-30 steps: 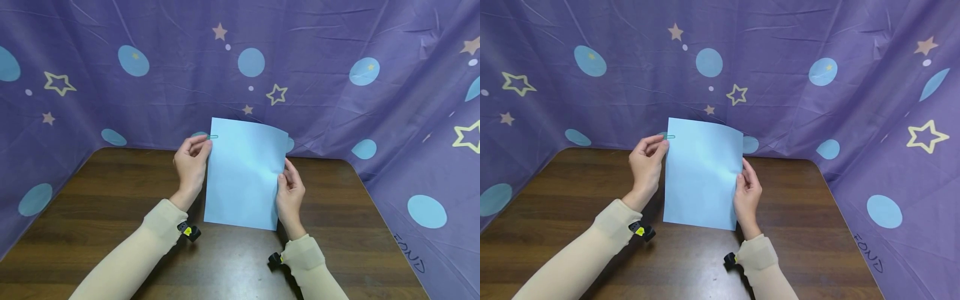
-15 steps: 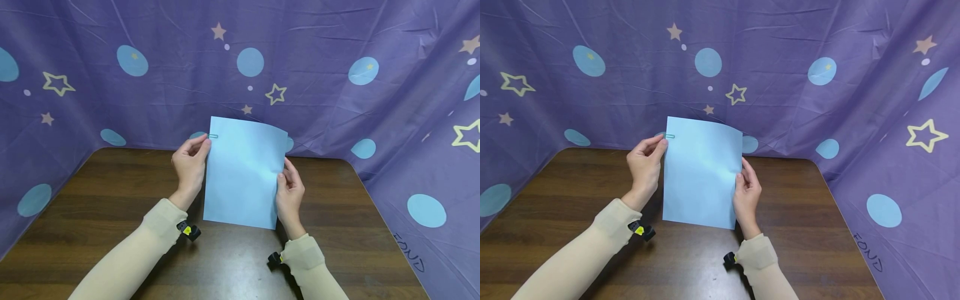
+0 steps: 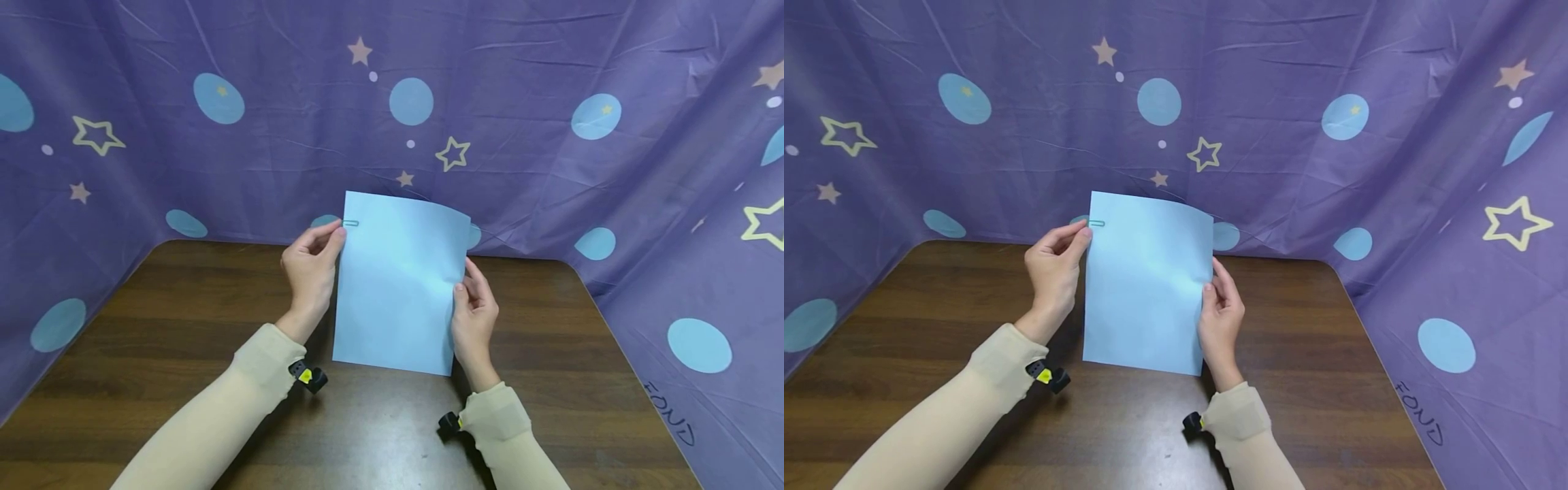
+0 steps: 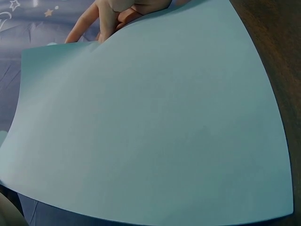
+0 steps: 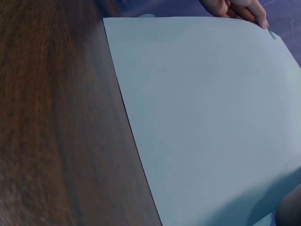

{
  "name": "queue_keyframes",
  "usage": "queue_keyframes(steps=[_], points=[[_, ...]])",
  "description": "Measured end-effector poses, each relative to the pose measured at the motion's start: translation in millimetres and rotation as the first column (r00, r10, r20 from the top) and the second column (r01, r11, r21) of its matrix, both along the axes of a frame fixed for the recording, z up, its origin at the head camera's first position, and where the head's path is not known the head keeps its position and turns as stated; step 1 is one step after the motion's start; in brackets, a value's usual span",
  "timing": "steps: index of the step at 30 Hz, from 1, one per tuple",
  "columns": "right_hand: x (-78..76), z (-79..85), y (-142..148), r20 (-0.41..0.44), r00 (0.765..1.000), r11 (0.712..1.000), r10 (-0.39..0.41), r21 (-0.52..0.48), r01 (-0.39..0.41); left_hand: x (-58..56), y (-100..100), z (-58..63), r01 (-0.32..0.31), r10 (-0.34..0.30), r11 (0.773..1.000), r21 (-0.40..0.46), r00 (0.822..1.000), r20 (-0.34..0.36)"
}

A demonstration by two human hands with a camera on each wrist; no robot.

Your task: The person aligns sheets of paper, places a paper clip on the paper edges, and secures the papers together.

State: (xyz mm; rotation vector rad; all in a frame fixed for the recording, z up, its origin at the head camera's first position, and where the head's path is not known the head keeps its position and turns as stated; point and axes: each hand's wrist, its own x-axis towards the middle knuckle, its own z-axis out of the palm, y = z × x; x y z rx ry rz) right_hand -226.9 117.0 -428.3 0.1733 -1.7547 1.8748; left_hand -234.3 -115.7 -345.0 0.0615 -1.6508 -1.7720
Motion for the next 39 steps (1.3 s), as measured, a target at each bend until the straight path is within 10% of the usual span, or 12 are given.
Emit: queue_keyframes(steps=[25,39], points=[[-9.5,-14.8,5,-0.028,1.0,1.0,-0.013,0.018,0.013,0.3,1,2.4,-0.002,0.002,1.0,-0.012,1.0,0.018],[-8.7,-13.6,6,-0.031,0.999,1.0,-0.008,0.019,0.009,-21.7,-10,-22.3,0.035,-0.036,0.999,0.022,0.999,0.012]])
